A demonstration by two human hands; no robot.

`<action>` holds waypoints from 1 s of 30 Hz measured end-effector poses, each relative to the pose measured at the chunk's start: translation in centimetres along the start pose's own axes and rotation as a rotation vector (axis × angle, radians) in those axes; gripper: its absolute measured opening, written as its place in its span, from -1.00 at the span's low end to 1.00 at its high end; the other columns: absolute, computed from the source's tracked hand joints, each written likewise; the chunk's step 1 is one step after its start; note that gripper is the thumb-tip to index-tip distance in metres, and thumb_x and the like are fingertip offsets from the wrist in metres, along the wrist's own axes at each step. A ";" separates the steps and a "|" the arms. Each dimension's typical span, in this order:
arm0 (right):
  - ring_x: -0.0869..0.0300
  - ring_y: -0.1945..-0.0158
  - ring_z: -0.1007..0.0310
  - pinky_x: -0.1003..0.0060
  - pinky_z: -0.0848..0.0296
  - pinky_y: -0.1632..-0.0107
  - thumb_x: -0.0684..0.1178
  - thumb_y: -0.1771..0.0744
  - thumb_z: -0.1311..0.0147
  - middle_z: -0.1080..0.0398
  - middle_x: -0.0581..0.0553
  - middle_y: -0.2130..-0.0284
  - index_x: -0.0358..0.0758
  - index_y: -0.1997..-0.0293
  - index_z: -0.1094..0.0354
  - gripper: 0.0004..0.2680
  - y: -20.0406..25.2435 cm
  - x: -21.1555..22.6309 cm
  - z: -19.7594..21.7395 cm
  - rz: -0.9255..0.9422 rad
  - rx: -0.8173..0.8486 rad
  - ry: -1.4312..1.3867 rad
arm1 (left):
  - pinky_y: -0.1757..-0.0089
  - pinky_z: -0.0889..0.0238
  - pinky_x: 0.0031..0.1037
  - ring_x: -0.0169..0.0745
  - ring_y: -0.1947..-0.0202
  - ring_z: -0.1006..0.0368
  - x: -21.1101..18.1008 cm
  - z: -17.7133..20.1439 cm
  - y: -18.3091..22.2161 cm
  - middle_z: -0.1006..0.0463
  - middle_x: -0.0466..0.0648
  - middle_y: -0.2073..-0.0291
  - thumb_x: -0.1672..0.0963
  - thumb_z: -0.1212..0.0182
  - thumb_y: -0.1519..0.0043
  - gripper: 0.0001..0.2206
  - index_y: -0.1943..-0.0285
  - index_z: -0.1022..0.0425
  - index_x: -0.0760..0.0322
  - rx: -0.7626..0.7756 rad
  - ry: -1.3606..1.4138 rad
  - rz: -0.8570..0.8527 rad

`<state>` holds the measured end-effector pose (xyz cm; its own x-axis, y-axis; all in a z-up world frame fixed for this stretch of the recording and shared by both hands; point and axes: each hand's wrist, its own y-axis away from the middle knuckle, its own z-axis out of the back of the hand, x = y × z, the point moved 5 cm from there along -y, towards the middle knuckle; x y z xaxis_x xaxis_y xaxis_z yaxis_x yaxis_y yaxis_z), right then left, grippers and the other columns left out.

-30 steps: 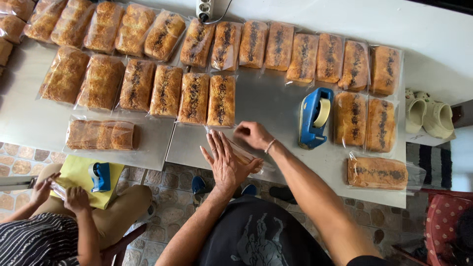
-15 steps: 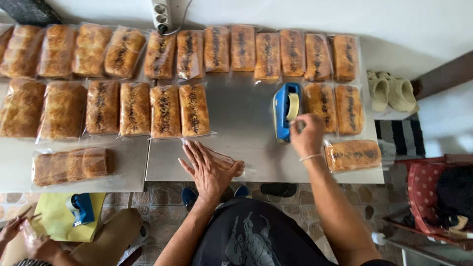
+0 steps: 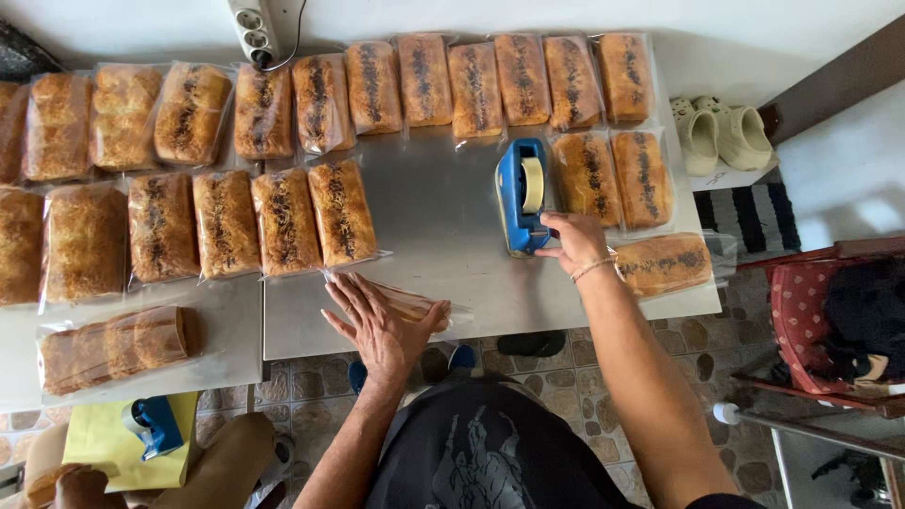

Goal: The person packages loaves of bread by placing them into plastic bags and sealing them with tape from a dispenser.

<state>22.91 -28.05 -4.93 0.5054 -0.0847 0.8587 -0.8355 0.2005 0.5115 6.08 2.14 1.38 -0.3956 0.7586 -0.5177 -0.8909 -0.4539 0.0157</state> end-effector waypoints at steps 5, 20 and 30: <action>0.13 0.09 -0.37 -0.17 -0.65 0.03 -0.26 -0.20 -0.19 -0.37 -0.11 0.17 -0.42 0.00 -0.49 -0.72 4.5 -0.8 0.7 0.186 -0.074 -0.207 | -0.31 0.71 0.29 0.44 -0.54 0.44 0.2 -0.1 0.1 0.24 0.49 -0.52 -0.34 -0.39 0.22 0.37 -0.58 0.23 0.58 -0.008 -0.031 -0.002; 0.19 0.58 -0.41 0.17 -0.63 0.49 -0.22 -0.28 -0.24 -0.39 -0.19 0.59 -0.37 0.31 -0.44 -0.94 1.3 -13.8 -3.2 -0.230 0.197 -0.009 | -0.30 0.75 0.29 0.41 -0.54 0.50 0.2 0.2 0.6 0.29 0.47 -0.53 -0.32 -0.46 0.20 0.37 -0.58 0.24 0.57 0.024 0.019 0.032; 0.17 0.51 -0.48 0.28 -0.56 0.46 -0.01 -0.32 -0.26 -0.45 -0.16 0.57 -0.28 0.28 -0.50 -0.86 8.2 -2.2 -15.0 0.413 0.903 0.718 | -0.29 0.68 0.34 0.40 -0.55 0.51 1.1 -1.1 0.3 0.30 0.43 -0.54 -0.30 -0.50 0.31 0.42 -0.59 0.25 0.54 -0.021 -0.007 0.053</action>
<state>18.15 -11.57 -3.07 -0.0678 0.4398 0.8956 -0.6660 -0.6883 0.2875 5.62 2.33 -0.12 -0.4434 0.7366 -0.5106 -0.8640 -0.5028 0.0249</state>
